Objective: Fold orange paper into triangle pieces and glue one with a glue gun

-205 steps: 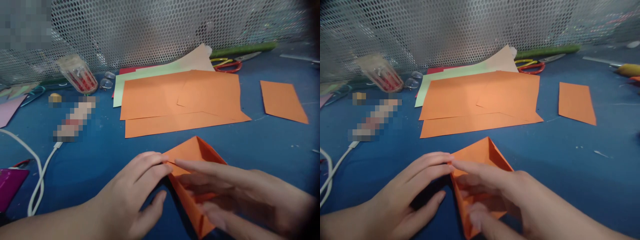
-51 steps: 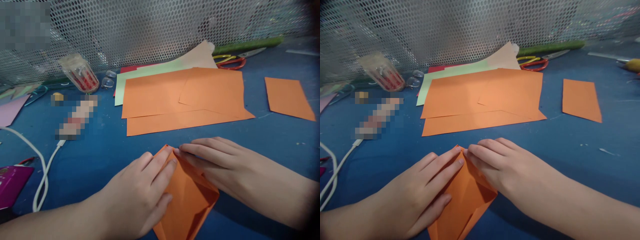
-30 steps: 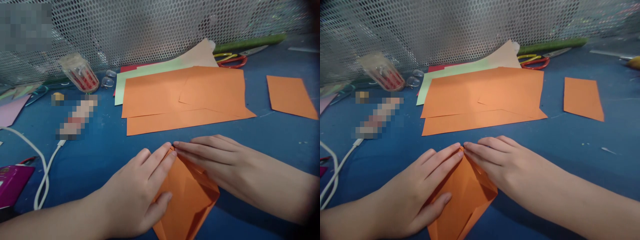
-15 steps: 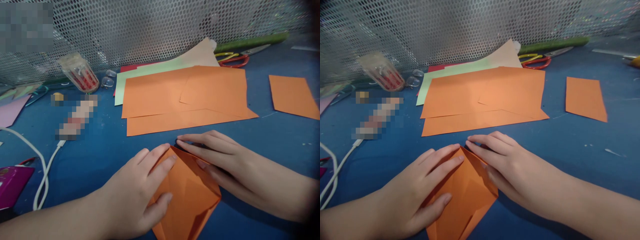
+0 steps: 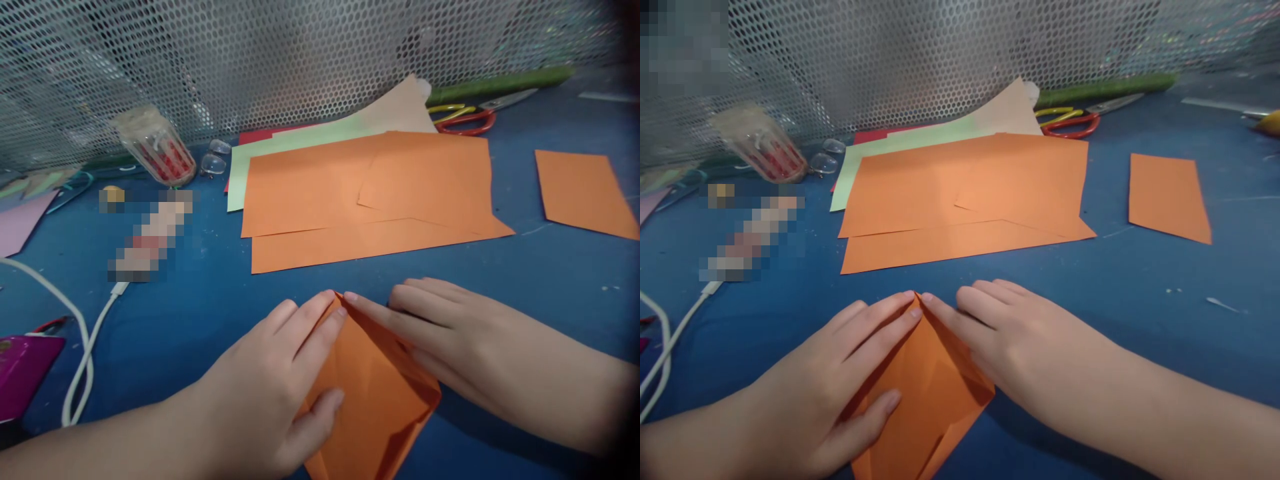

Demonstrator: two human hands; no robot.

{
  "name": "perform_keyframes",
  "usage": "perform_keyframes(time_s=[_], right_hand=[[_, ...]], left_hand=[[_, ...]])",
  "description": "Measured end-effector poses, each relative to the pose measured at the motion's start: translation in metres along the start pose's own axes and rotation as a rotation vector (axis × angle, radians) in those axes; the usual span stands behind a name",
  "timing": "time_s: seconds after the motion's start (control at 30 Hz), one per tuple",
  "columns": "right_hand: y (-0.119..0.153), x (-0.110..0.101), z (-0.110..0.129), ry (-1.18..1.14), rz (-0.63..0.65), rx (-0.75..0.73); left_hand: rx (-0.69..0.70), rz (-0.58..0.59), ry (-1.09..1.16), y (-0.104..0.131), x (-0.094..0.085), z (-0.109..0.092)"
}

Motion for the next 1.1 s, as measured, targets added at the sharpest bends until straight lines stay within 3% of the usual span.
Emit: perform_keyframes(time_s=[0.17,0.5,0.7,0.87,1.1], right_hand=[[0.001,0.001,0.003,0.11,0.009,-0.053],[0.002,-0.002,0.003,0.067,0.006,-0.01],[-0.004,-0.005,-0.002,-0.168,-0.07,0.177],[-0.005,-0.006,-0.003,-0.15,-0.152,0.27],[-0.004,-0.006,0.0,-0.152,-0.15,0.296]], left_hand=[[0.06,-0.084,-0.036,-0.004,0.002,-0.003],[0.037,-0.054,-0.065,0.001,0.005,-0.003],[-0.003,-0.028,-0.047,-0.002,0.002,-0.004],[0.064,-0.073,-0.038,-0.004,0.002,-0.005],[-0.05,0.06,0.003,-0.004,-0.007,-0.005]])
Point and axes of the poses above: each hand's wrist, its own y-axis away from the middle knuckle, its own x-axis out of the palm, z = x × y, the point moved 2 cm from there along -y, towards the middle knuckle, and after that the axes turned 7 degrees about -z, right-handed, at the moved point
